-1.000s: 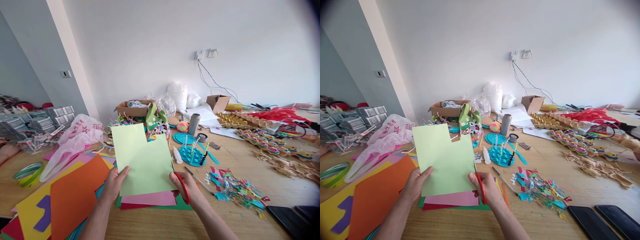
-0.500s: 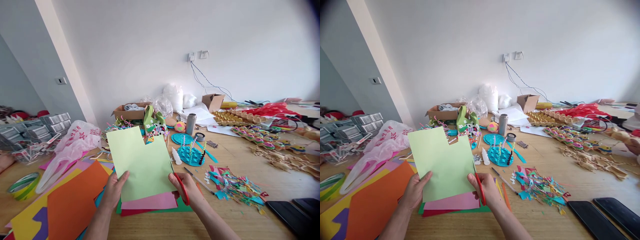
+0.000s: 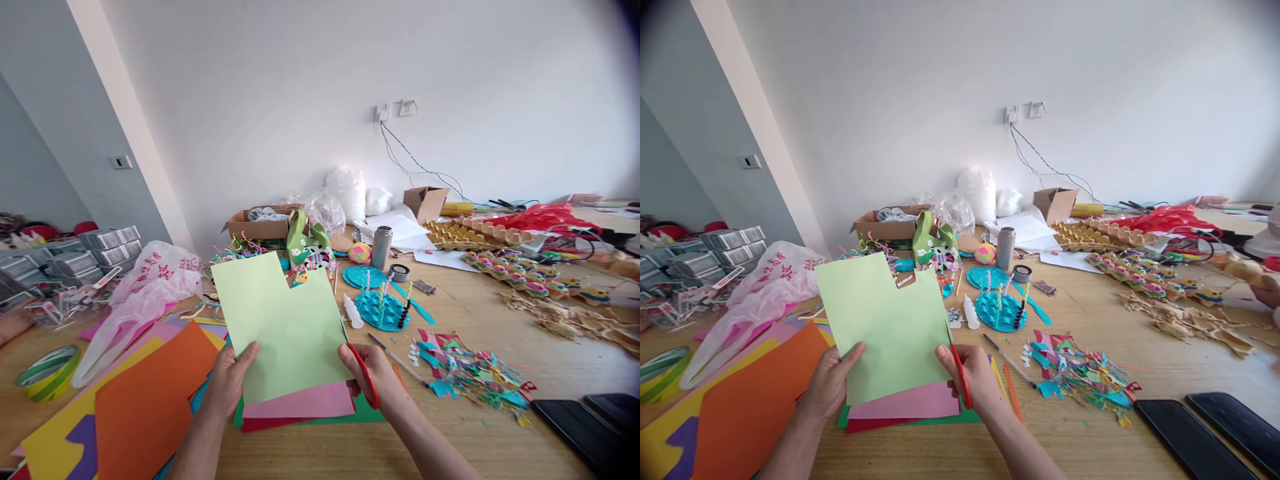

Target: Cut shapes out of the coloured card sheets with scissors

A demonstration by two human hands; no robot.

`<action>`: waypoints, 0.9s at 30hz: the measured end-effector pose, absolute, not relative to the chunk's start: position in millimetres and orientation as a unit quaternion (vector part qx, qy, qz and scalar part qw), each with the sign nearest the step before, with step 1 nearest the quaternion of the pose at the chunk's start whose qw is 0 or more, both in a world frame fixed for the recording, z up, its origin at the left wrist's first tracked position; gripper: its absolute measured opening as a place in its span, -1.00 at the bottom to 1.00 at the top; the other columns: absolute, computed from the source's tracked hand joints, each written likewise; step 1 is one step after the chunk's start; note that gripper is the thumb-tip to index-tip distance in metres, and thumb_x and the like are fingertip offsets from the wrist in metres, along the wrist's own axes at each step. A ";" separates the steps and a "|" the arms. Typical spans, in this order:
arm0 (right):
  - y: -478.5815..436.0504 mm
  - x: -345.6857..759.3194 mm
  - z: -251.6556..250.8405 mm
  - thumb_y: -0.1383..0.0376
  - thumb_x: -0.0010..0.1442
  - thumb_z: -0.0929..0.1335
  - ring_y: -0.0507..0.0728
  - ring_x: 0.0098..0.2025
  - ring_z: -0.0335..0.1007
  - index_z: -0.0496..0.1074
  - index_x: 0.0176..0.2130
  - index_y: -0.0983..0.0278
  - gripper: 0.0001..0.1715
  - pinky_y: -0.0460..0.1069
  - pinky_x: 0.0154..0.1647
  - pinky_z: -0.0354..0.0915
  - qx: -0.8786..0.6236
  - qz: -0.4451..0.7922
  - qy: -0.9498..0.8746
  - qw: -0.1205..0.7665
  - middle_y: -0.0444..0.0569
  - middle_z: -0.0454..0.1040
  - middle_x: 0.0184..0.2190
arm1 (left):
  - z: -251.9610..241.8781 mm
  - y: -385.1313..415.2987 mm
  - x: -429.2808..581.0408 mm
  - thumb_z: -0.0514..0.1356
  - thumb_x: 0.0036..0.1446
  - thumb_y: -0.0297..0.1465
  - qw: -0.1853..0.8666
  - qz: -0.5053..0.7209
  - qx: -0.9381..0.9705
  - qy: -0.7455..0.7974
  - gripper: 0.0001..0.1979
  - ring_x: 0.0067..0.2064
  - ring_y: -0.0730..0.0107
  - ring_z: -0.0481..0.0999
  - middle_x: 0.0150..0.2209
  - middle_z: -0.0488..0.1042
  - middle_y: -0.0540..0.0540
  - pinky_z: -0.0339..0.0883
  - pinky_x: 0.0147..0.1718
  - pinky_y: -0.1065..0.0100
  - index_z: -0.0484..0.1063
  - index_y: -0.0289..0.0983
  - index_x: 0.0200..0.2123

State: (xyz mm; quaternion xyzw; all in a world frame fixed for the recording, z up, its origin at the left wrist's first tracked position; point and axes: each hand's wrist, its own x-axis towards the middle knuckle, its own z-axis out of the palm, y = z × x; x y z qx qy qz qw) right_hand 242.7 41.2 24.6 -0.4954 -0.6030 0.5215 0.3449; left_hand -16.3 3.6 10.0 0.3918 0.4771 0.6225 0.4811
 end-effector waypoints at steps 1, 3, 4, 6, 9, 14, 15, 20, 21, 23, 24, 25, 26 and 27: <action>41.2 242.6 24.2 -0.16 0.06 0.36 0.01 -0.70 0.26 0.04 -0.61 0.21 -0.36 -0.13 -0.70 0.08 -0.496 0.521 -0.603 0.346 -0.26 0.08 -0.75 | 10.3 3.6 -16.3 0.37 -0.02 -0.19 0.485 0.622 0.391 0.474 -0.58 -0.07 -0.04 0.57 -0.16 0.63 -0.23 0.44 -0.13 0.13 0.58 -0.32 -0.12; 41.2 242.7 22.7 -0.16 0.06 0.36 0.01 -0.71 0.25 0.05 -0.61 0.21 -0.37 -0.12 -0.70 0.07 -0.495 0.522 -0.603 0.345 -0.24 0.10 -0.76 | 11.0 3.5 -16.1 0.36 -0.01 -0.20 0.494 0.619 0.388 0.471 -0.58 -0.08 -0.04 0.58 -0.14 0.63 -0.24 0.44 -0.13 0.13 0.58 -0.33 -0.12; 41.3 242.8 21.9 -0.16 0.06 0.35 0.02 -0.71 0.25 0.05 -0.61 0.21 -0.37 -0.12 -0.71 0.06 -0.496 0.522 -0.603 0.344 -0.24 0.12 -0.77 | 11.3 3.5 -15.9 0.36 -0.01 -0.20 0.497 0.618 0.385 0.472 -0.58 -0.08 -0.03 0.58 -0.14 0.63 -0.24 0.44 -0.14 0.13 0.58 -0.33 -0.12; 41.4 243.2 20.5 -0.16 0.07 0.35 0.03 -0.72 0.25 0.07 -0.61 0.21 -0.38 -0.11 -0.72 0.04 -0.498 0.521 -0.602 0.343 -0.22 0.15 -0.78 | 11.5 3.4 -15.5 0.37 -0.02 -0.19 0.497 0.619 0.382 0.474 -0.58 -0.09 -0.03 0.58 -0.15 0.63 -0.23 0.45 -0.15 0.15 0.58 -0.32 -0.12; 41.3 243.4 19.9 -0.16 0.08 0.34 0.03 -0.72 0.26 0.07 -0.61 0.21 -0.38 -0.12 -0.73 0.01 -0.500 0.521 -0.601 0.343 -0.21 0.16 -0.78 | 10.9 3.1 -15.0 0.37 -0.03 -0.19 0.487 0.624 0.384 0.475 -0.58 -0.09 -0.01 0.58 -0.19 0.64 -0.20 0.45 -0.17 0.18 0.58 -0.30 -0.12; 40.2 242.6 20.9 -0.15 0.07 0.35 0.02 -0.72 0.23 0.05 -0.63 0.20 -0.37 -0.12 -0.72 0.00 -0.500 0.519 -0.599 0.350 -0.22 0.13 -0.79 | 10.8 2.8 -14.3 0.35 0.00 -0.20 0.493 0.624 0.392 0.462 -0.60 -0.07 0.02 0.58 -0.14 0.63 -0.19 0.43 -0.12 0.18 0.57 -0.29 -0.11; 40.0 242.5 21.0 -0.15 0.08 0.35 0.01 -0.73 0.22 0.05 -0.63 0.20 -0.37 -0.13 -0.73 0.00 -0.502 0.518 -0.597 0.350 -0.23 0.12 -0.79 | 11.1 2.8 -14.2 0.35 0.01 -0.20 0.494 0.622 0.394 0.462 -0.61 -0.07 0.02 0.58 -0.12 0.63 -0.19 0.42 -0.12 0.18 0.57 -0.28 -0.11; 39.8 243.1 21.6 -0.11 0.09 0.36 0.02 -0.74 0.20 0.06 -0.63 0.20 -0.39 -0.13 -0.74 -0.05 -0.512 0.513 -0.599 0.341 -0.22 0.12 -0.80 | 12.1 2.6 -14.3 0.37 -0.03 -0.19 0.490 0.626 0.385 0.468 -0.55 -0.05 -0.02 0.57 -0.12 0.62 -0.22 0.42 -0.09 0.14 0.56 -0.29 -0.07; 39.8 243.3 21.7 -0.11 0.09 0.35 0.02 -0.74 0.20 0.07 -0.63 0.20 -0.40 -0.13 -0.74 -0.05 -0.512 0.513 -0.599 0.340 -0.22 0.12 -0.80 | 11.9 2.6 -14.4 0.37 -0.03 -0.20 0.490 0.627 0.385 0.468 -0.55 -0.04 -0.02 0.57 -0.12 0.63 -0.22 0.42 -0.09 0.14 0.56 -0.29 -0.07; 39.9 243.7 22.0 -0.11 0.09 0.36 0.02 -0.74 0.19 0.08 -0.63 0.20 -0.40 -0.12 -0.74 -0.05 -0.514 0.514 -0.599 0.337 -0.21 0.13 -0.79 | 11.6 2.9 -14.7 0.36 -0.01 -0.20 0.487 0.628 0.387 0.467 -0.56 -0.03 -0.03 0.56 -0.14 0.63 -0.21 0.41 -0.08 0.13 0.56 -0.27 -0.06; 40.0 243.7 22.1 -0.11 0.09 0.36 0.03 -0.73 0.19 0.08 -0.63 0.20 -0.41 -0.11 -0.74 -0.05 -0.516 0.513 -0.599 0.336 -0.20 0.13 -0.79 | 11.5 3.1 -14.8 0.36 0.00 -0.21 0.487 0.628 0.389 0.466 -0.57 -0.02 -0.03 0.56 -0.15 0.63 -0.20 0.41 -0.07 0.12 0.56 -0.27 -0.06; 40.0 243.8 22.3 -0.11 0.09 0.36 0.03 -0.73 0.20 0.08 -0.63 0.19 -0.41 -0.11 -0.74 -0.05 -0.517 0.512 -0.599 0.334 -0.20 0.13 -0.79 | 11.5 3.3 -14.8 0.36 0.00 -0.21 0.486 0.628 0.390 0.465 -0.57 -0.01 -0.03 0.55 -0.16 0.64 -0.20 0.40 -0.06 0.12 0.55 -0.27 -0.06; 40.0 243.8 22.6 -0.11 0.08 0.36 0.04 -0.73 0.20 0.08 -0.63 0.19 -0.41 -0.10 -0.74 -0.05 -0.519 0.510 -0.599 0.334 -0.20 0.13 -0.78 | 11.7 3.5 -14.8 0.36 0.01 -0.22 0.485 0.629 0.390 0.465 -0.57 0.00 -0.03 0.54 -0.16 0.64 -0.20 0.39 -0.05 0.12 0.55 -0.28 -0.06; 39.9 243.7 22.9 -0.12 0.08 0.36 0.04 -0.73 0.20 0.08 -0.63 0.19 -0.40 -0.10 -0.74 -0.04 -0.520 0.509 -0.599 0.335 -0.20 0.13 -0.78 | 11.9 3.6 -14.8 0.36 0.00 -0.22 0.484 0.630 0.390 0.465 -0.57 0.01 -0.03 0.54 -0.15 0.63 -0.21 0.39 -0.04 0.12 0.55 -0.29 -0.06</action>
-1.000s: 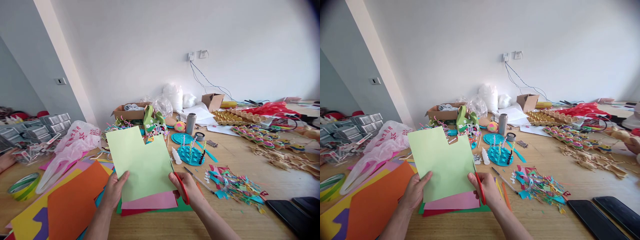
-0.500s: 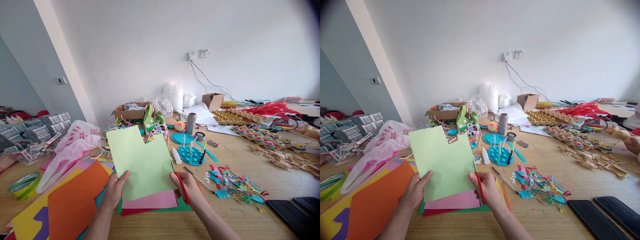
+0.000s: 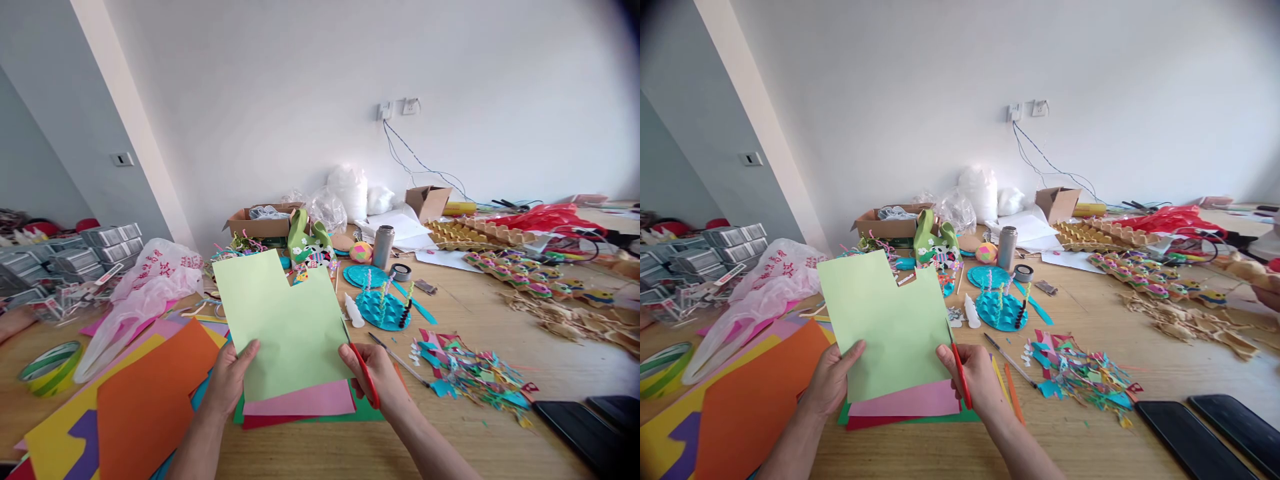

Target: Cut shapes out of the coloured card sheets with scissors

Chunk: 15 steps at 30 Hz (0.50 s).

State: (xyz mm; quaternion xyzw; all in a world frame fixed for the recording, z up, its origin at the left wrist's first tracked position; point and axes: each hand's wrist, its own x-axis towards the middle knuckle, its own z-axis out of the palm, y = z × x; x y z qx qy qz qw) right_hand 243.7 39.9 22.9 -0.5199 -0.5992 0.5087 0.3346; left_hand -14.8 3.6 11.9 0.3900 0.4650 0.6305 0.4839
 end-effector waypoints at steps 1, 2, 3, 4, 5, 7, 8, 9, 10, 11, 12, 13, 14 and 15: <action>39.8 243.6 23.3 -0.12 0.08 0.36 0.04 -0.74 0.19 0.08 -0.63 0.19 -0.40 -0.10 -0.74 -0.04 -0.521 0.508 -0.599 0.335 -0.20 0.13 -0.78 | 12.2 3.6 -14.6 0.36 0.00 -0.22 0.482 0.632 0.389 0.466 -0.56 0.02 -0.03 0.53 -0.14 0.63 -0.21 0.38 -0.03 0.12 0.55 -0.30 -0.06; 39.5 243.5 23.8 -0.12 0.07 0.36 0.04 -0.74 0.19 0.07 -0.63 0.19 -0.40 -0.10 -0.75 -0.03 -0.522 0.508 -0.598 0.334 -0.20 0.13 -0.78 | 12.5 3.5 -14.5 0.36 -0.01 -0.22 0.481 0.633 0.389 0.466 -0.55 0.03 -0.03 0.52 -0.13 0.63 -0.22 0.38 -0.02 0.12 0.55 -0.32 -0.06; 39.3 243.4 24.1 -0.12 0.06 0.36 0.03 -0.74 0.19 0.07 -0.63 0.19 -0.41 -0.10 -0.75 -0.02 -0.523 0.509 -0.597 0.333 -0.20 0.13 -0.78 | 12.7 3.4 -14.3 0.37 -0.01 -0.22 0.480 0.634 0.387 0.467 -0.54 0.03 -0.04 0.52 -0.13 0.63 -0.22 0.38 -0.02 0.12 0.54 -0.33 -0.06; 39.0 243.3 24.4 -0.12 0.06 0.36 0.03 -0.74 0.18 0.07 -0.63 0.19 -0.41 -0.10 -0.75 0.00 -0.524 0.510 -0.596 0.333 -0.21 0.13 -0.78 | 12.7 3.2 -14.2 0.37 -0.01 -0.21 0.481 0.634 0.384 0.468 -0.53 0.03 -0.05 0.52 -0.14 0.63 -0.23 0.38 -0.02 0.12 0.54 -0.33 -0.06; 38.7 243.1 24.5 -0.12 0.06 0.36 0.02 -0.74 0.18 0.07 -0.62 0.19 -0.41 -0.11 -0.75 0.01 -0.523 0.511 -0.595 0.334 -0.21 0.14 -0.78 | 12.6 3.1 -14.1 0.37 -0.02 -0.21 0.484 0.634 0.381 0.469 -0.53 0.03 -0.05 0.52 -0.15 0.63 -0.23 0.39 -0.03 0.11 0.54 -0.34 -0.06; 38.5 242.7 24.2 -0.13 0.05 0.36 0.01 -0.75 0.16 0.07 -0.62 0.19 -0.41 -0.12 -0.75 0.02 -0.523 0.512 -0.592 0.338 -0.22 0.15 -0.79 | 11.7 3.0 -14.1 0.37 -0.01 -0.21 0.489 0.633 0.376 0.468 -0.52 0.03 -0.06 0.52 -0.17 0.64 -0.23 0.39 -0.04 0.11 0.54 -0.34 -0.05; 38.4 242.5 24.0 -0.14 0.05 0.35 0.00 -0.76 0.16 0.07 -0.62 0.19 -0.41 -0.12 -0.76 0.02 -0.524 0.513 -0.590 0.338 -0.22 0.15 -0.79 | 11.2 3.1 -14.2 0.37 -0.01 -0.22 0.490 0.634 0.376 0.466 -0.53 0.03 -0.06 0.52 -0.18 0.64 -0.23 0.39 -0.03 0.10 0.53 -0.34 -0.04; 38.5 242.3 23.9 -0.14 0.04 0.35 0.00 -0.76 0.15 0.07 -0.61 0.19 -0.41 -0.13 -0.76 0.02 -0.527 0.512 -0.588 0.338 -0.23 0.14 -0.80 | 10.7 3.3 -14.4 0.37 -0.01 -0.22 0.490 0.635 0.377 0.464 -0.53 0.03 -0.06 0.52 -0.17 0.64 -0.23 0.39 -0.03 0.10 0.53 -0.34 -0.04; 38.5 242.2 23.9 -0.15 0.04 0.35 -0.01 -0.77 0.14 0.07 -0.62 0.19 -0.40 -0.13 -0.77 0.02 -0.530 0.511 -0.588 0.335 -0.23 0.14 -0.80 | 10.3 3.5 -14.6 0.37 0.00 -0.22 0.489 0.635 0.378 0.463 -0.53 0.03 -0.06 0.52 -0.16 0.63 -0.23 0.38 -0.02 0.10 0.54 -0.34 -0.05; 38.5 242.1 24.1 -0.15 0.04 0.35 -0.01 -0.77 0.14 0.08 -0.62 0.19 -0.40 -0.14 -0.77 0.01 -0.533 0.509 -0.589 0.331 -0.24 0.14 -0.81 | 10.2 3.7 -14.9 0.37 0.00 -0.22 0.488 0.637 0.379 0.462 -0.54 0.03 -0.05 0.52 -0.14 0.63 -0.24 0.38 -0.02 0.11 0.54 -0.34 -0.05; 38.5 242.1 24.5 -0.16 0.03 0.35 -0.01 -0.78 0.14 0.07 -0.62 0.19 -0.40 -0.14 -0.78 0.00 -0.537 0.507 -0.590 0.327 -0.24 0.14 -0.81 | 10.3 3.8 -15.1 0.37 -0.01 -0.22 0.486 0.637 0.379 0.462 -0.54 0.03 -0.04 0.52 -0.13 0.62 -0.23 0.38 -0.01 0.11 0.54 -0.33 -0.06; 38.4 242.1 25.2 -0.16 0.03 0.35 -0.02 -0.78 0.13 0.07 -0.62 0.19 -0.39 -0.15 -0.78 -0.01 -0.539 0.504 -0.592 0.325 -0.24 0.14 -0.81 | 10.6 3.9 -15.3 0.38 -0.02 -0.22 0.485 0.637 0.379 0.463 -0.54 0.02 -0.04 0.53 -0.12 0.62 -0.23 0.38 -0.01 0.12 0.55 -0.33 -0.06; 38.3 242.1 25.9 -0.17 0.03 0.35 -0.02 -0.79 0.12 0.07 -0.63 0.19 -0.38 -0.15 -0.78 -0.02 -0.542 0.501 -0.593 0.322 -0.24 0.14 -0.82 | 11.0 4.0 -15.4 0.38 -0.03 -0.22 0.484 0.637 0.379 0.465 -0.53 0.00 -0.04 0.54 -0.13 0.63 -0.23 0.39 -0.02 0.12 0.56 -0.33 -0.07; 38.2 242.2 26.7 -0.18 0.02 0.34 -0.02 -0.79 0.12 0.06 -0.63 0.19 -0.38 -0.15 -0.79 -0.03 -0.543 0.500 -0.594 0.320 -0.23 0.14 -0.82 | 11.5 4.0 -15.4 0.39 -0.05 -0.21 0.484 0.637 0.377 0.466 -0.53 -0.01 -0.04 0.54 -0.15 0.63 -0.23 0.40 -0.04 0.13 0.56 -0.33 -0.07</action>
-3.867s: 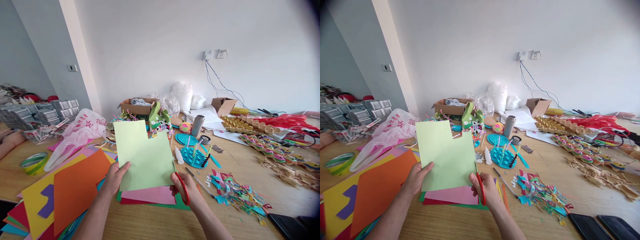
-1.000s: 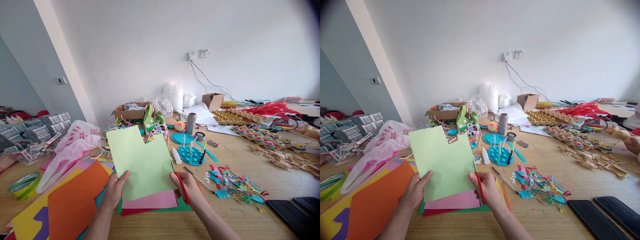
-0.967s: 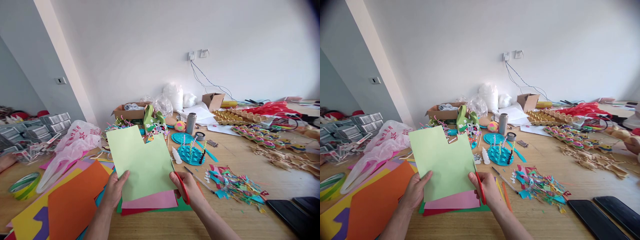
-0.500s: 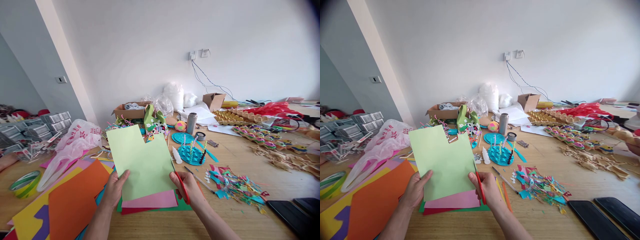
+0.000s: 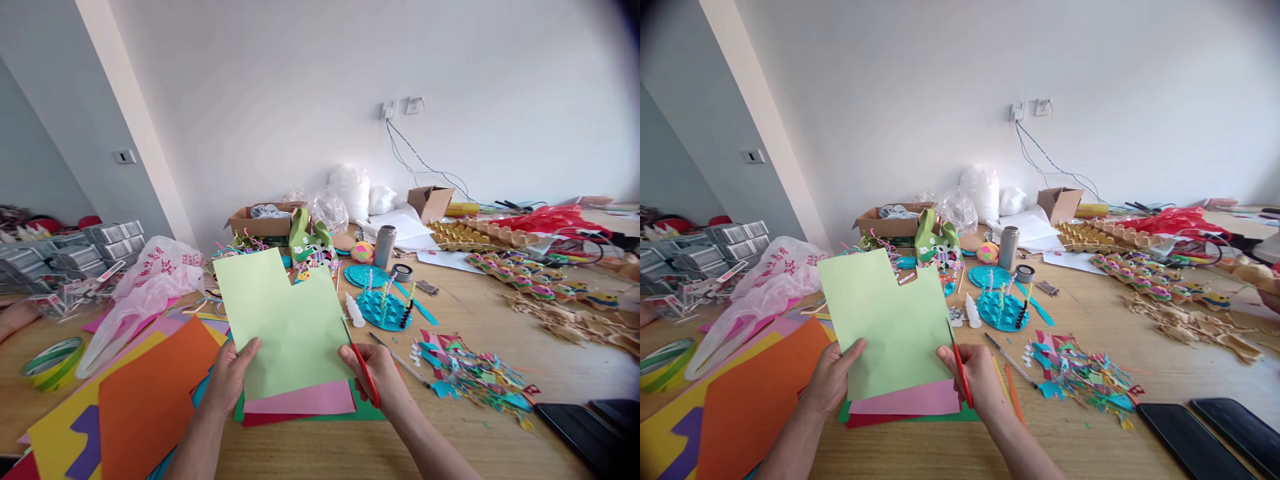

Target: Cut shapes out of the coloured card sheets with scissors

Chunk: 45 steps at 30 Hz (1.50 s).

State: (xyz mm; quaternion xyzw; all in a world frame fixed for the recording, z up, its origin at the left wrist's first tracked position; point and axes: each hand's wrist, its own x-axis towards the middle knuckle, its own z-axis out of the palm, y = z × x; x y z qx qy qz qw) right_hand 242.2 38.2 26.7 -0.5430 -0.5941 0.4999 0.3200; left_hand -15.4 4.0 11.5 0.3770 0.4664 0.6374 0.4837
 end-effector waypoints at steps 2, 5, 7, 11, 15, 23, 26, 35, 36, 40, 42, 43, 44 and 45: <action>38.1 242.4 27.8 -0.18 0.02 0.34 -0.03 -0.80 0.12 0.06 -0.63 0.19 -0.37 -0.15 -0.79 -0.04 -0.545 0.498 -0.595 0.318 -0.23 0.14 -0.82 | 12.1 3.9 -15.4 0.40 -0.07 -0.20 0.486 0.637 0.373 0.468 -0.50 -0.03 -0.05 0.56 -0.18 0.64 -0.23 0.42 -0.08 0.13 0.56 -0.33 -0.06; 38.2 242.8 27.7 -0.17 0.02 0.35 -0.01 -0.79 0.14 0.06 -0.63 0.19 -0.38 -0.15 -0.79 -0.04 -0.541 0.502 -0.593 0.321 -0.24 0.13 -0.82 | 11.3 3.6 -15.6 0.40 -0.07 -0.19 0.484 0.638 0.374 0.468 -0.49 -0.03 -0.05 0.56 -0.20 0.64 -0.23 0.43 -0.09 0.13 0.55 -0.33 -0.05; 38.4 242.9 26.7 -0.15 0.00 0.38 0.00 -0.78 0.18 0.06 -0.62 0.19 -0.39 -0.15 -0.79 0.00 -0.534 0.509 -0.590 0.330 -0.26 0.09 -0.81 | 10.2 3.3 -15.9 0.40 -0.06 -0.20 0.481 0.636 0.379 0.469 -0.50 -0.02 -0.03 0.55 -0.19 0.64 -0.23 0.41 -0.05 0.13 0.56 -0.33 -0.06; 39.5 242.7 24.7 -0.13 -0.03 0.40 -0.01 -0.77 0.17 0.04 -0.62 0.19 -0.38 -0.14 -0.77 0.11 -0.518 0.517 -0.585 0.350 -0.31 -0.01 -0.76 | 9.0 3.4 -16.1 0.37 -0.01 -0.21 0.487 0.629 0.390 0.463 -0.54 0.01 -0.01 0.53 -0.08 0.61 -0.23 0.37 0.00 0.14 0.56 -0.31 -0.05; 40.7 242.4 24.0 -0.13 -0.03 0.40 -0.03 -0.77 0.15 0.06 -0.62 0.20 -0.39 -0.13 -0.76 0.18 -0.515 0.513 -0.588 0.354 -0.31 -0.04 -0.73 | 8.3 4.4 -16.2 0.36 0.00 -0.21 0.491 0.625 0.393 0.463 -0.53 0.02 -0.04 0.53 -0.04 0.59 -0.24 0.38 -0.01 0.13 0.54 -0.31 -0.03; 40.1 242.2 25.2 -0.17 -0.03 0.37 -0.02 -0.76 0.18 0.05 -0.62 0.20 -0.37 -0.13 -0.76 0.19 -0.525 0.502 -0.590 0.352 -0.30 -0.04 -0.71 | 8.2 3.7 -15.7 0.37 -0.02 -0.20 0.493 0.622 0.391 0.466 -0.50 0.01 -0.06 0.53 -0.04 0.59 -0.25 0.41 -0.04 0.12 0.54 -0.31 -0.01; 40.0 242.2 26.5 -0.17 -0.04 0.38 0.00 -0.77 0.20 0.05 -0.62 0.20 -0.37 -0.13 -0.78 0.13 -0.531 0.501 -0.588 0.347 -0.30 -0.03 -0.72 | 7.7 3.5 -15.6 0.36 0.00 -0.21 0.498 0.622 0.390 0.462 -0.51 0.02 -0.05 0.53 -0.03 0.58 -0.24 0.40 -0.04 0.13 0.54 -0.31 -0.01; 38.3 241.9 24.8 -0.17 -0.01 0.36 -0.01 -0.79 0.18 0.05 -0.62 0.20 -0.37 -0.15 -0.79 0.06 -0.544 0.496 -0.584 0.341 -0.30 -0.03 -0.74 | 7.7 4.2 -14.7 0.36 0.01 -0.21 0.504 0.621 0.392 0.454 -0.50 0.02 -0.05 0.53 -0.01 0.57 -0.25 0.41 -0.05 0.13 0.52 -0.31 0.01; 38.4 241.7 24.9 -0.18 -0.01 0.36 -0.01 -0.79 0.19 0.06 -0.62 0.20 -0.37 -0.15 -0.79 0.06 -0.546 0.495 -0.584 0.340 -0.30 -0.03 -0.74 | 8.0 3.8 -14.6 0.35 0.01 -0.21 0.504 0.620 0.393 0.455 -0.50 0.02 -0.06 0.53 -0.01 0.57 -0.26 0.41 -0.05 0.12 0.52 -0.31 0.01; 38.9 241.4 27.3 -0.17 -0.03 0.37 0.00 -0.78 0.20 0.05 -0.63 0.20 -0.37 -0.15 -0.79 0.05 -0.540 0.498 -0.585 0.343 -0.30 -0.03 -0.74 | 8.8 2.5 -14.9 0.34 0.02 -0.20 0.502 0.614 0.393 0.465 -0.52 0.04 -0.07 0.52 0.01 0.56 -0.25 0.43 -0.08 0.12 0.52 -0.30 0.00; 38.6 241.4 29.0 -0.16 -0.04 0.38 0.00 -0.77 0.21 0.04 -0.63 0.20 -0.37 -0.15 -0.79 0.06 -0.535 0.501 -0.586 0.346 -0.29 -0.02 -0.74 | 8.3 2.4 -15.4 0.33 0.04 -0.21 0.501 0.612 0.397 0.466 -0.54 0.05 -0.06 0.51 0.02 0.56 -0.24 0.42 -0.06 0.14 0.52 -0.29 0.00; 38.5 241.5 29.6 -0.16 -0.05 0.39 0.01 -0.77 0.22 0.04 -0.63 0.20 -0.37 -0.15 -0.79 0.07 -0.533 0.502 -0.586 0.346 -0.29 -0.02 -0.73 | 7.9 2.5 -15.7 0.33 0.05 -0.22 0.501 0.612 0.399 0.465 -0.55 0.06 -0.05 0.51 0.02 0.56 -0.23 0.42 -0.06 0.14 0.53 -0.29 -0.01; 38.4 241.6 29.9 -0.15 -0.05 0.39 0.01 -0.76 0.23 0.04 -0.63 0.20 -0.37 -0.14 -0.78 0.07 -0.531 0.503 -0.587 0.347 -0.29 -0.02 -0.73 | 7.4 2.7 -16.0 0.33 0.05 -0.22 0.502 0.612 0.400 0.462 -0.56 0.05 -0.05 0.51 0.02 0.56 -0.23 0.41 -0.05 0.14 0.53 -0.29 -0.01; 38.3 241.7 29.8 -0.15 -0.05 0.39 0.02 -0.76 0.23 0.04 -0.63 0.20 -0.37 -0.14 -0.78 0.08 -0.530 0.503 -0.587 0.349 -0.29 -0.02 -0.73 | 7.0 3.0 -16.1 0.33 0.05 -0.22 0.504 0.612 0.400 0.460 -0.56 0.04 -0.04 0.52 0.01 0.56 -0.23 0.41 -0.05 0.14 0.53 -0.29 -0.01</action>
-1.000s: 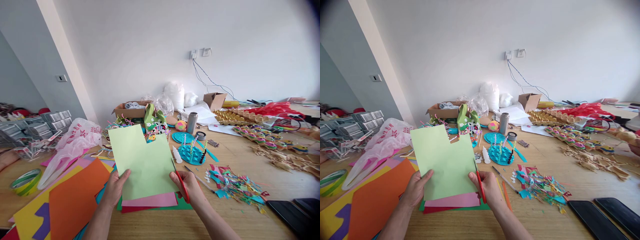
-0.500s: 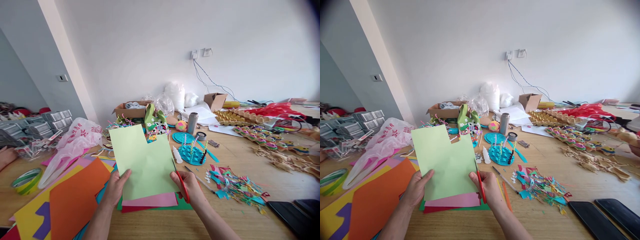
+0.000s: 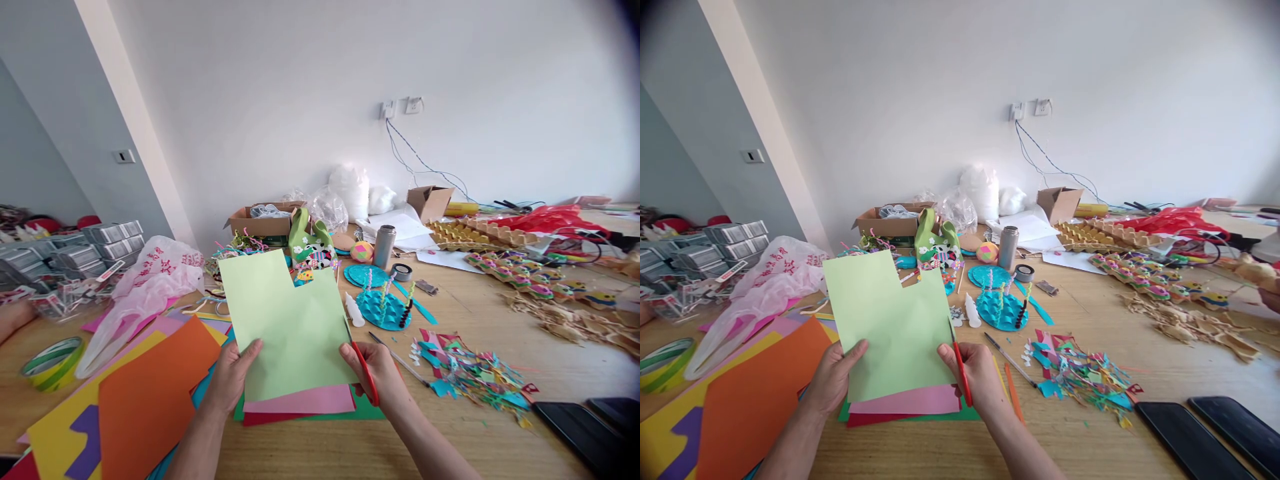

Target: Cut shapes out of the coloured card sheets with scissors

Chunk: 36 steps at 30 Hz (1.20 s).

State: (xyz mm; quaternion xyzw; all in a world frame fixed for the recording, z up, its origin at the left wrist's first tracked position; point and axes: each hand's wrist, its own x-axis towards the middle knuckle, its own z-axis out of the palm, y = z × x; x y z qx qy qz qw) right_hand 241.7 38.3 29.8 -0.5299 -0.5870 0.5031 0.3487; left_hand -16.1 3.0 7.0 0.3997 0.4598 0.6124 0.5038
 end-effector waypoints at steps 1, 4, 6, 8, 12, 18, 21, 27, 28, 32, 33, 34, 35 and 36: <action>38.3 241.9 29.4 -0.15 -0.05 0.39 0.01 -0.76 0.23 0.04 -0.63 0.20 -0.37 -0.14 -0.78 0.09 -0.527 0.503 -0.588 0.351 -0.29 -0.03 -0.72 | 6.8 3.3 -16.1 0.33 0.05 -0.23 0.505 0.614 0.398 0.458 -0.56 0.03 -0.04 0.53 0.00 0.57 -0.23 0.41 -0.05 0.14 0.53 -0.29 -0.01; 38.5 242.5 27.0 -0.13 -0.03 0.40 -0.01 -0.76 0.19 0.05 -0.62 0.20 -0.38 -0.13 -0.77 0.15 -0.520 0.506 -0.589 0.356 -0.30 -0.06 -0.70 | 7.6 3.6 -15.5 0.34 0.04 -0.23 0.507 0.617 0.391 0.457 -0.56 0.00 -0.03 0.55 -0.03 0.59 -0.23 0.41 -0.05 0.14 0.53 -0.30 -0.02; 38.7 242.8 25.7 -0.12 -0.02 0.40 -0.02 -0.76 0.18 0.05 -0.62 0.20 -0.39 -0.13 -0.75 0.19 -0.515 0.515 -0.588 0.353 -0.31 -0.05 -0.70 | 9.2 3.2 -14.7 0.35 0.02 -0.22 0.508 0.618 0.384 0.461 -0.54 -0.02 -0.02 0.56 -0.05 0.59 -0.23 0.42 -0.06 0.13 0.54 -0.30 -0.02; 38.8 242.6 25.1 -0.13 -0.01 0.39 -0.02 -0.76 0.18 0.05 -0.61 0.20 -0.39 -0.12 -0.73 0.22 -0.511 0.523 -0.587 0.349 -0.31 -0.05 -0.70 | 10.7 2.8 -14.1 0.36 0.00 -0.21 0.507 0.620 0.378 0.465 -0.53 -0.03 -0.04 0.56 -0.06 0.60 -0.24 0.42 -0.07 0.12 0.54 -0.31 -0.03; 39.1 241.9 25.8 -0.16 -0.01 0.38 -0.03 -0.74 0.14 0.07 -0.60 0.20 -0.38 -0.10 -0.72 0.24 -0.514 0.518 -0.591 0.343 -0.30 -0.05 -0.68 | 10.4 3.1 -14.1 0.37 -0.02 -0.20 0.499 0.623 0.380 0.468 -0.50 -0.02 -0.07 0.55 -0.06 0.60 -0.26 0.42 -0.07 0.11 0.54 -0.32 -0.02; 40.7 243.9 27.1 -0.21 0.00 0.35 -0.06 -0.62 -0.15 0.03 -0.62 0.21 -0.34 -0.16 -0.71 -0.02 -0.511 0.476 -0.627 0.346 -0.26 -0.13 -0.64 | 6.7 3.4 -15.3 0.35 0.01 -0.22 0.512 0.611 0.389 0.461 -0.56 -0.02 -0.04 0.56 -0.06 0.60 -0.23 0.42 -0.08 0.12 0.55 -0.29 -0.04; 42.0 245.6 27.0 -0.19 0.04 0.32 -0.06 -0.57 -0.24 -0.02 -0.62 0.22 -0.32 -0.12 -0.62 -0.24 -0.501 0.446 -0.654 0.349 -0.24 -0.15 -0.63 | 7.2 2.9 -14.8 0.36 0.00 -0.22 0.515 0.607 0.389 0.464 -0.58 -0.02 -0.07 0.56 -0.07 0.61 -0.22 0.43 -0.10 0.11 0.57 -0.26 -0.07; 42.3 245.7 28.1 -0.23 0.01 0.31 -0.05 -0.56 -0.24 0.00 -0.62 0.21 -0.32 -0.10 -0.60 -0.24 -0.510 0.449 -0.645 0.349 -0.23 -0.13 -0.62 | 7.4 3.3 -14.0 0.36 -0.01 -0.21 0.510 0.602 0.394 0.471 -0.58 0.03 -0.10 0.53 -0.04 0.59 -0.23 0.40 -0.04 0.08 0.57 -0.27 -0.08; 42.2 245.6 28.3 -0.23 0.01 0.31 -0.05 -0.56 -0.24 0.00 -0.62 0.21 -0.32 -0.10 -0.60 -0.24 -0.511 0.450 -0.644 0.349 -0.23 -0.13 -0.62 | 7.0 3.5 -14.2 0.36 -0.02 -0.21 0.509 0.603 0.395 0.471 -0.58 0.02 -0.09 0.53 -0.04 0.59 -0.23 0.40 -0.04 0.08 0.57 -0.27 -0.08; 41.6 245.6 28.8 -0.22 0.01 0.32 -0.04 -0.55 -0.25 -0.02 -0.62 0.21 -0.32 -0.10 -0.60 -0.24 -0.510 0.450 -0.643 0.352 -0.23 -0.14 -0.61 | 5.9 3.5 -14.8 0.36 0.00 -0.21 0.510 0.602 0.405 0.463 -0.60 -0.01 -0.05 0.55 -0.05 0.60 -0.20 0.41 -0.06 0.12 0.58 -0.24 -0.08; 41.4 245.7 28.7 -0.22 0.02 0.32 -0.04 -0.55 -0.25 -0.02 -0.61 0.21 -0.32 -0.10 -0.60 -0.24 -0.509 0.450 -0.643 0.353 -0.23 -0.14 -0.61 | 5.9 3.4 -14.9 0.35 0.01 -0.22 0.510 0.601 0.407 0.461 -0.60 -0.01 -0.04 0.55 -0.05 0.60 -0.20 0.41 -0.06 0.13 0.58 -0.24 -0.08; 41.3 245.7 28.7 -0.21 0.03 0.32 -0.04 -0.55 -0.25 -0.02 -0.61 0.21 -0.33 -0.10 -0.60 -0.23 -0.507 0.451 -0.643 0.355 -0.22 -0.13 -0.61 | 6.0 3.3 -15.0 0.35 0.01 -0.22 0.510 0.600 0.409 0.461 -0.60 -0.01 -0.04 0.55 -0.05 0.60 -0.20 0.41 -0.06 0.13 0.58 -0.24 -0.07; 41.1 245.6 28.5 -0.20 0.03 0.32 -0.04 -0.55 -0.24 -0.01 -0.61 0.21 -0.33 -0.10 -0.60 -0.22 -0.506 0.452 -0.642 0.356 -0.22 -0.13 -0.61 | 6.2 3.2 -15.0 0.35 0.01 -0.21 0.508 0.599 0.410 0.463 -0.60 -0.01 -0.04 0.55 -0.04 0.60 -0.20 0.41 -0.07 0.13 0.58 -0.24 -0.07; 40.9 245.5 28.4 -0.20 0.04 0.32 -0.04 -0.55 -0.24 -0.01 -0.62 0.21 -0.34 -0.10 -0.60 -0.21 -0.506 0.453 -0.642 0.357 -0.22 -0.12 -0.61 | 6.3 3.2 -14.9 0.35 0.01 -0.21 0.506 0.599 0.411 0.465 -0.60 -0.01 -0.05 0.55 -0.04 0.60 -0.20 0.41 -0.08 0.13 0.58 -0.23 -0.07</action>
